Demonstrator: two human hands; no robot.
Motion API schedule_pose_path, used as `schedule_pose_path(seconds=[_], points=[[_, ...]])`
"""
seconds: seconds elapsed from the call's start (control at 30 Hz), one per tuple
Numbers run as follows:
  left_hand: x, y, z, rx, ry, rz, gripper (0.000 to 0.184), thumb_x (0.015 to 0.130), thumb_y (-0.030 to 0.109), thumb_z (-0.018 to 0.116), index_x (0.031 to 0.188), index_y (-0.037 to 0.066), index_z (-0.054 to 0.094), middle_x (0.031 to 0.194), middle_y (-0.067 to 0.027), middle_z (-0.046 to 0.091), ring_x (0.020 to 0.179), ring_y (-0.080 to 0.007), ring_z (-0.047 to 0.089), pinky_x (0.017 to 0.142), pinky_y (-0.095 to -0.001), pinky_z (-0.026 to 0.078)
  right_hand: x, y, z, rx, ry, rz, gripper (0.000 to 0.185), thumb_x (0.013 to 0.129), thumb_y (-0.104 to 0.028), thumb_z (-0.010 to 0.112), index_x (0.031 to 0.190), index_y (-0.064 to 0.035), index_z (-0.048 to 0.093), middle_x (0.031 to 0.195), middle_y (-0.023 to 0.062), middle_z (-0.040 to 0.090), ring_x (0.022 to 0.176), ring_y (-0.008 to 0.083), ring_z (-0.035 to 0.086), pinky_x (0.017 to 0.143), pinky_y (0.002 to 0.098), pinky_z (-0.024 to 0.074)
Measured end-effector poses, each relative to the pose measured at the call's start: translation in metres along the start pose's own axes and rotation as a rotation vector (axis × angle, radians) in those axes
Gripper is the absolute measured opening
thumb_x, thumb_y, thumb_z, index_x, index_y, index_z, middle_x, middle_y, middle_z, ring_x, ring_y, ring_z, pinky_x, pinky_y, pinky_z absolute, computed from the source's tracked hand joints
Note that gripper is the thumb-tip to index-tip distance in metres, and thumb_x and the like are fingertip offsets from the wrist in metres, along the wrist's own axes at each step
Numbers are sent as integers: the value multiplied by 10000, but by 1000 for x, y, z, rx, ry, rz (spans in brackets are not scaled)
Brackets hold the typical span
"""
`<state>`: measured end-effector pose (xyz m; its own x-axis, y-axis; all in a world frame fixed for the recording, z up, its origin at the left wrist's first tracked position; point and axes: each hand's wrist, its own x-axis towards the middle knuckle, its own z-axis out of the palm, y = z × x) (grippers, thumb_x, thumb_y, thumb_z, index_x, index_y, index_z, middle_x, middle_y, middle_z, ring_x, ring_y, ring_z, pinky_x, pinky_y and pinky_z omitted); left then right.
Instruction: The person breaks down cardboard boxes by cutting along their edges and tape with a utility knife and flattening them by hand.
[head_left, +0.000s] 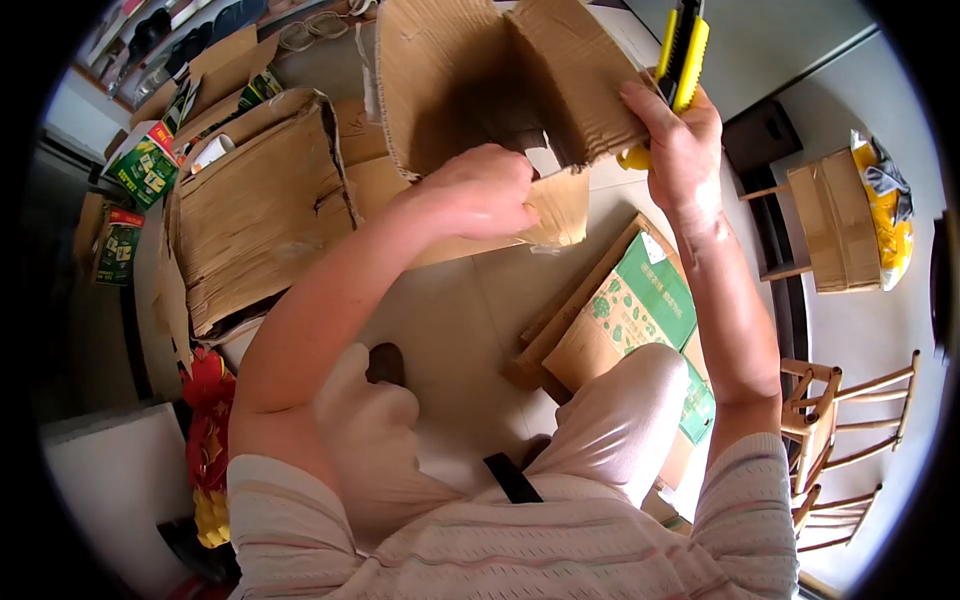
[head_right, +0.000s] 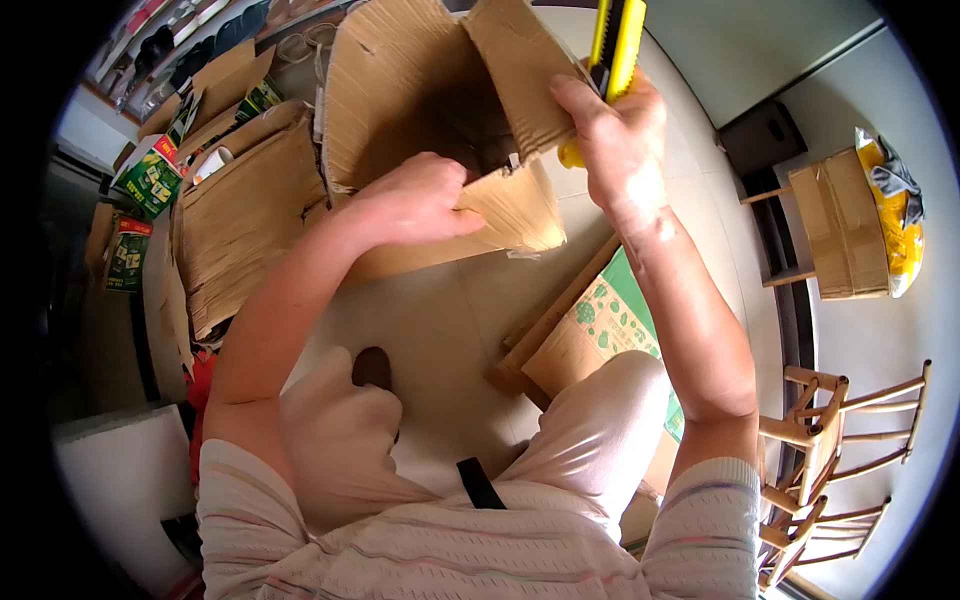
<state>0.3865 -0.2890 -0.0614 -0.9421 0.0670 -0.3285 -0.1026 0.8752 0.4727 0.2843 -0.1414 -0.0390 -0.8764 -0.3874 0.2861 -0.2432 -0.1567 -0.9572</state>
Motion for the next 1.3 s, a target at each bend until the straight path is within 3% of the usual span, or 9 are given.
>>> schedule_pose_path(seconds=[0.07,0.2,0.3,0.5,0.83,0.9,1.0,1.13,1.3], points=[[0,-1,1,-39,-7,16,369,741,282,611,763,-87,589,759,-253,599,749,-368,597,701,-414,478,0,4,-2,4,-6,-32,170,767,-44,645,860,5,511,686,35,539,527,87,497,421,232,414],[-1,-3,0,-63,40,79,377,759,278,614,746,-97,579,737,-254,590,734,-371,593,690,-423,476,-3,4,-10,-12,-9,-10,171,800,-53,632,940,10,554,802,25,572,692,82,537,632,211,449],[1,0,-2,-54,14,79,366,765,270,614,744,-93,582,740,-247,593,742,-373,589,693,-421,474,-5,2,-10,-24,47,-32,168,789,-66,644,896,-6,530,726,7,545,606,63,504,527,211,433],[13,-2,11,14,24,137,293,758,211,592,711,-78,600,732,-238,600,727,-385,588,693,-427,476,-14,3,-24,-83,55,-20,274,827,-109,644,1059,-1,545,802,3,575,685,51,523,610,191,441],[2,43,20,220,-57,162,139,666,49,564,749,16,671,788,-173,649,762,-306,640,666,-395,515,-63,14,-69,-93,194,49,341,831,-127,644,1110,25,521,892,30,570,816,78,524,774,209,433],[-6,50,33,167,12,122,135,679,55,554,738,29,673,775,-162,649,737,-301,643,656,-391,517,-83,20,-82,-150,178,111,367,843,-124,616,1147,30,480,969,68,557,878,107,539,805,222,438],[-9,53,34,250,-101,234,127,655,50,550,695,36,670,723,-152,643,687,-292,638,603,-396,499,-106,21,-78,-106,284,85,326,835,-154,653,1102,-5,538,806,-26,544,742,36,485,722,171,397],[-11,61,37,315,-154,224,117,628,47,557,669,37,666,687,-142,637,664,-278,631,570,-392,480,-118,19,-82,-125,275,77,306,842,-133,645,1106,-18,542,713,-75,501,667,2,428,663,143,363],[-14,59,43,302,-103,216,114,636,40,554,667,41,664,691,-140,639,664,-273,632,575,-392,475,-123,29,-88,-77,287,90,300,843,-109,639,1111,-19,539,733,-69,506,681,5,442,670,144,379]])
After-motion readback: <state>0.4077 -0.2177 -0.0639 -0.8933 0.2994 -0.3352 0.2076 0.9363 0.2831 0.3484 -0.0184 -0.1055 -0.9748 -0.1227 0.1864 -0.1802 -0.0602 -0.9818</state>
